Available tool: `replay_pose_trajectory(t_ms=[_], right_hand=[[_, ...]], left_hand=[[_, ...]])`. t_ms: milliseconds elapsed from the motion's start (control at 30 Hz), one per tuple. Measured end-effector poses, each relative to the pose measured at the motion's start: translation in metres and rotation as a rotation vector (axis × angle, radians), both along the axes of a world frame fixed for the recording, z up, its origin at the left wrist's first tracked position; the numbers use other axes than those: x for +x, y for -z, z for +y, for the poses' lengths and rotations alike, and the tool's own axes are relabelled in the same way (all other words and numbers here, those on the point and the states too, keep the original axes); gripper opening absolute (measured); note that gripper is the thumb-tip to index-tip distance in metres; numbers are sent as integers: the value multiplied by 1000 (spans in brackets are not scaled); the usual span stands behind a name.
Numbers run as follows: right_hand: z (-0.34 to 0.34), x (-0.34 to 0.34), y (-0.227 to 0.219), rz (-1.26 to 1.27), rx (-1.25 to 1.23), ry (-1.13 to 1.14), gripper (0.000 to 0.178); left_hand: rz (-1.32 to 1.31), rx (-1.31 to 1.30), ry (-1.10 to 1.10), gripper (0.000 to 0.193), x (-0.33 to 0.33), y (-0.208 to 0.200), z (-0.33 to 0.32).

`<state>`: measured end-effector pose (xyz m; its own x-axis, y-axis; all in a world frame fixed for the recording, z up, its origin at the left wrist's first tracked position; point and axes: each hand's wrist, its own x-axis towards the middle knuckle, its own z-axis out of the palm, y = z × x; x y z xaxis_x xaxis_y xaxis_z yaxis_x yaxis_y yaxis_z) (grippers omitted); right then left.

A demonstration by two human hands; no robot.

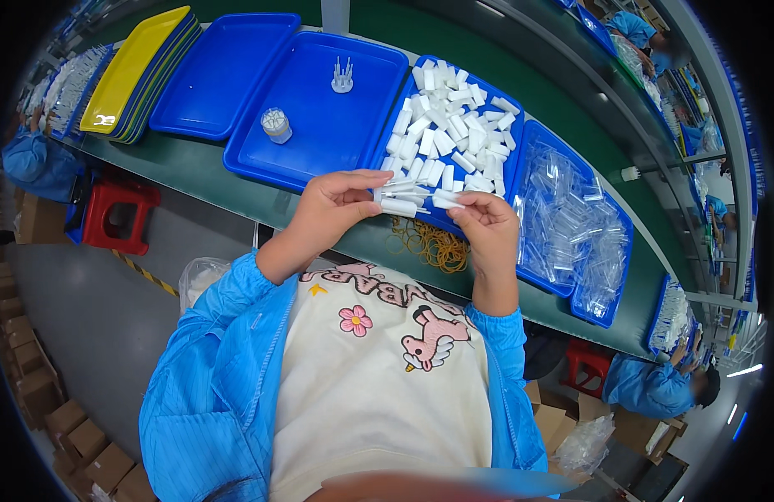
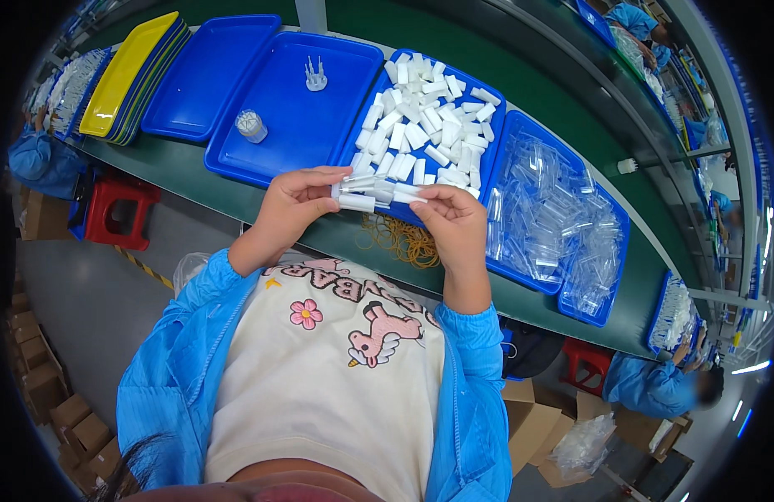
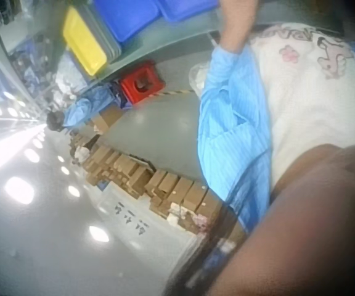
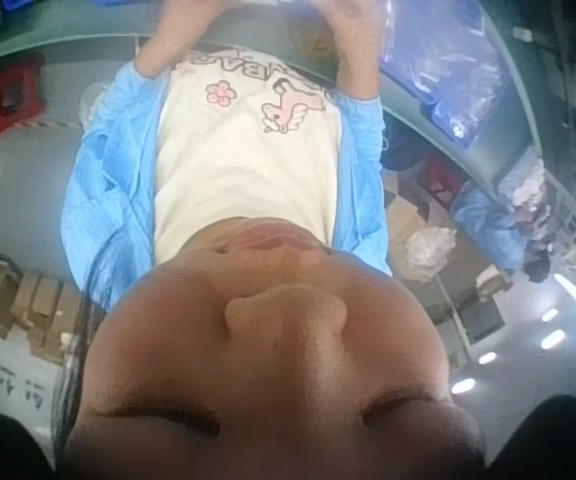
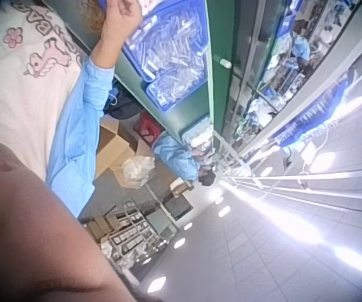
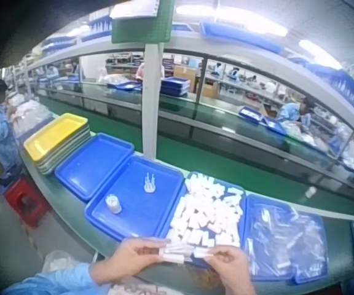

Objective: The person assembles components by attaching white foam blocks and plastic sleeves around a plastic core, then secures the bundle with a rubber band by hand.

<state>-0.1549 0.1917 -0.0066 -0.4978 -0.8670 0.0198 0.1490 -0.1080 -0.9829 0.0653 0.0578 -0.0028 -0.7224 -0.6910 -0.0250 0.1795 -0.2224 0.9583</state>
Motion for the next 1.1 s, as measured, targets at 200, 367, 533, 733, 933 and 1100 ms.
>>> replay_pose_trajectory(t_ms=[200,367,533,733,933,1100], right_hand=[[-2,11,-9,-2,54,-145,24],[-10,34,-13,460,72,-171,23],[-13,9,-19,609,30,-1,20],[-31,-8,-15,1342,232,91,28],[-40,1,-4,1465,358,194,26],[-42,-4,-3,1372,121,249,23]], left_hand=[[-57,-112,95,39,-3,3,1],[-96,-156,149,38,-5,0,6],[75,-22,53,38,-1,5,1],[-18,131,2,30,7,-17,-4],[125,41,25,26,9,0,-7],[113,41,15,22,11,-4,-5]])
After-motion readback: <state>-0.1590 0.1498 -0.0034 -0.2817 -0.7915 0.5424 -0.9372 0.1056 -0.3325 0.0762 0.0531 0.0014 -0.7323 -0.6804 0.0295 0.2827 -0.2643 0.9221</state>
